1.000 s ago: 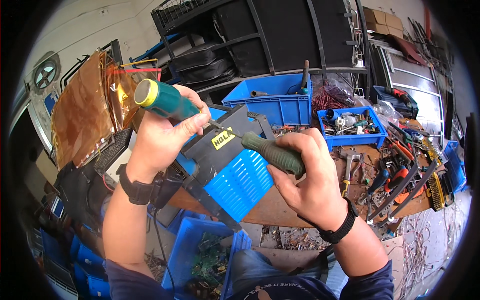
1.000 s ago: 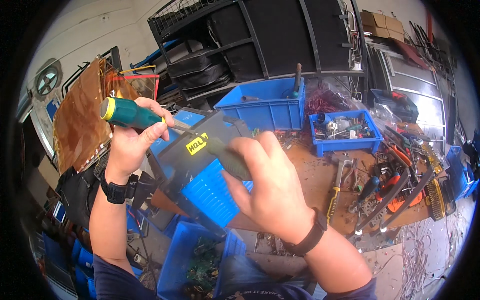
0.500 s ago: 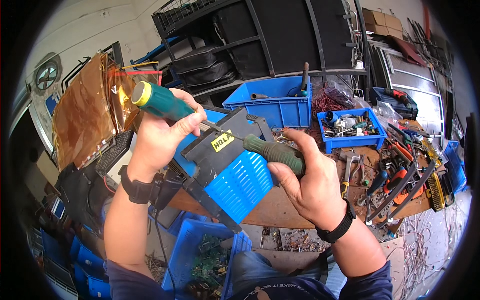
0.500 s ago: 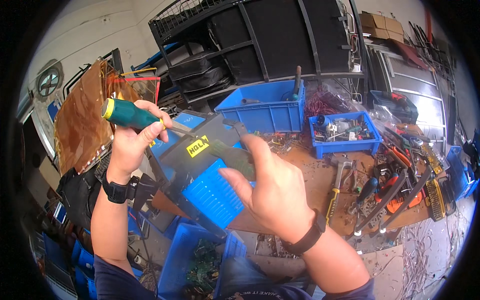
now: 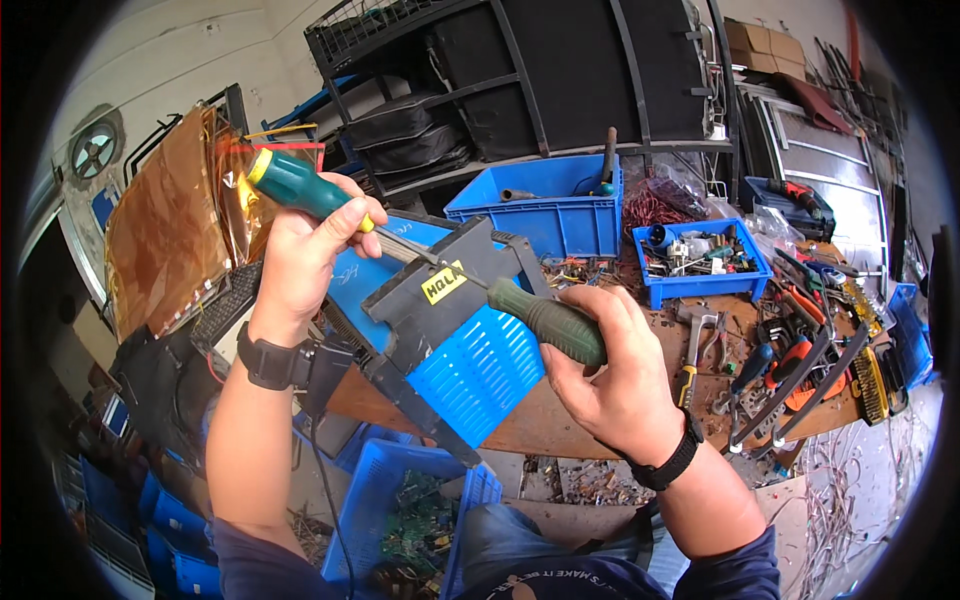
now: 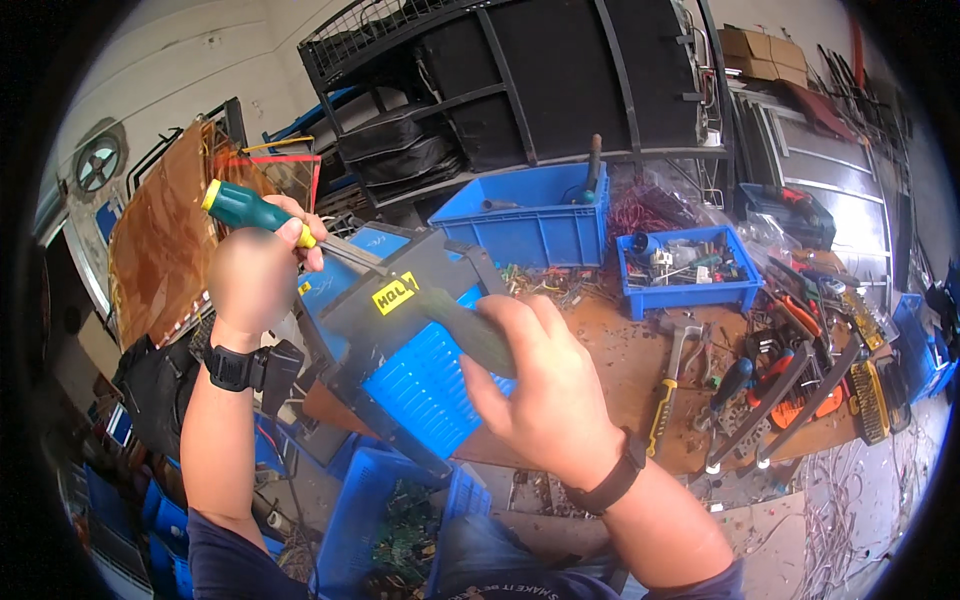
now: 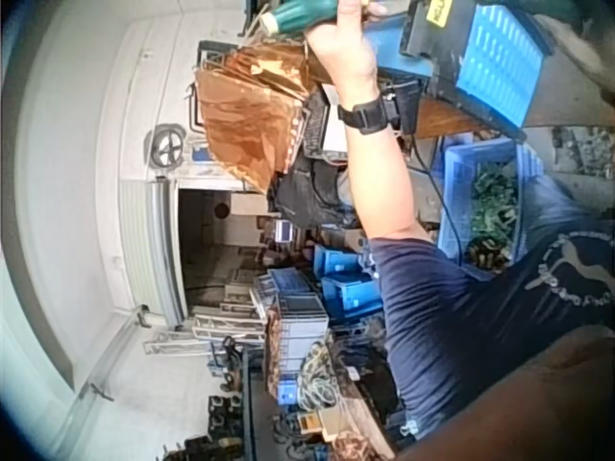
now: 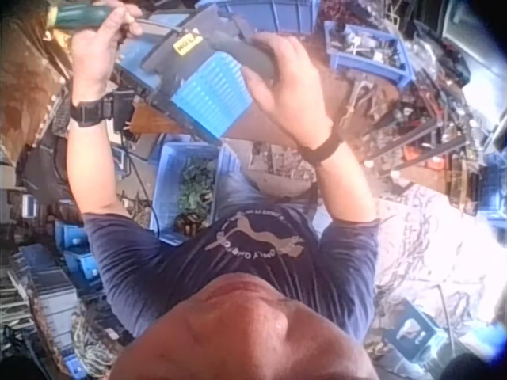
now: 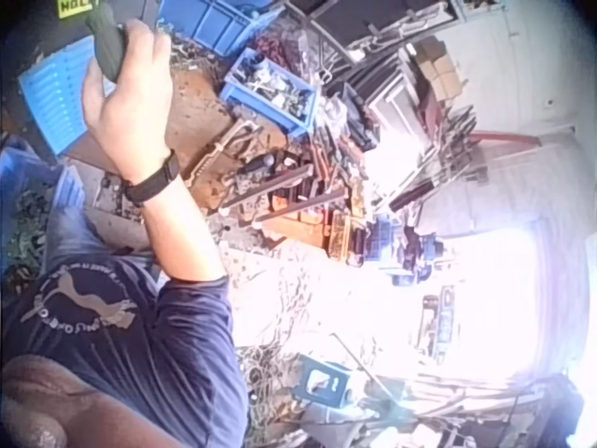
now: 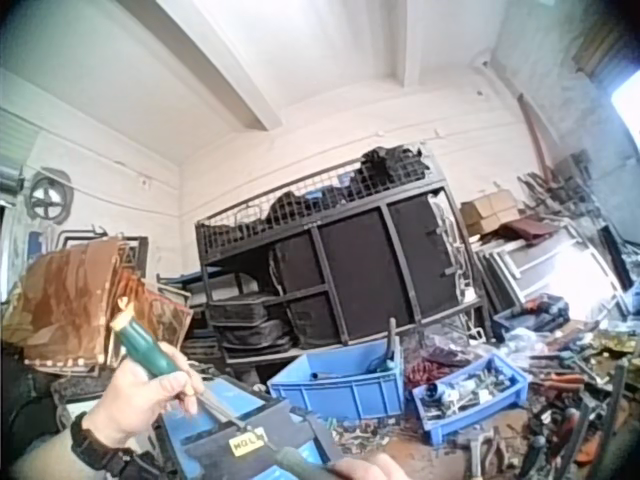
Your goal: The person uses a screwdriver to remove screws from a blue electronic device labeled 'HOLM' on a cluttered workbench. They rotate the device to access different sides and eventually remove a black cable assembly from the unit.
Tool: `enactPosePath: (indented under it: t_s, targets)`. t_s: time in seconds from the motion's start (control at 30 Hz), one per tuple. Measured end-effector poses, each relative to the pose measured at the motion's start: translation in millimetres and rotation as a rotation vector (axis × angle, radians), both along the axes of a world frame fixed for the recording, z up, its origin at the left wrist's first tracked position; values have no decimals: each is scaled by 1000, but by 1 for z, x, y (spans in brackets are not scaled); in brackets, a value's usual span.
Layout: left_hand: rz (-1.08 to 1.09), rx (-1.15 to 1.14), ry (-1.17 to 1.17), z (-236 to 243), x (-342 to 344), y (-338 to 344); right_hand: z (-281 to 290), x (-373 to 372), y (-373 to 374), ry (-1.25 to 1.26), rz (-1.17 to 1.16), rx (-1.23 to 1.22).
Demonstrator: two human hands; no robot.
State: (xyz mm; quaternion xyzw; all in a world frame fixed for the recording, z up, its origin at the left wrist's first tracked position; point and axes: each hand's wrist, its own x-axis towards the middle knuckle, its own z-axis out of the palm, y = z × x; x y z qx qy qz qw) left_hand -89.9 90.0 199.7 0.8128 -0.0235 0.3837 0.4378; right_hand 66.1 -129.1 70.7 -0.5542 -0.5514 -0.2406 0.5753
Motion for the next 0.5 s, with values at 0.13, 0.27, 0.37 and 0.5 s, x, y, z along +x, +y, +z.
enactPosePath:
  t_s: [0.13, 0.27, 0.37, 0.5]
  targets:
    - [-6, -50, -9, -2, -1, 1, -9, -4, 3, 77, 20, -36]
    - [-1, -50, -13, -4, -3, 1, -8, -6, 2, 12, 33, -20]
    - [-5, -65, -15, -4, -5, 0, -8, -6, -1, -16, 44, 2]
    - [-7, -76, -22, -4, -3, -5, -9, -5, -5, -18, 39, -3]
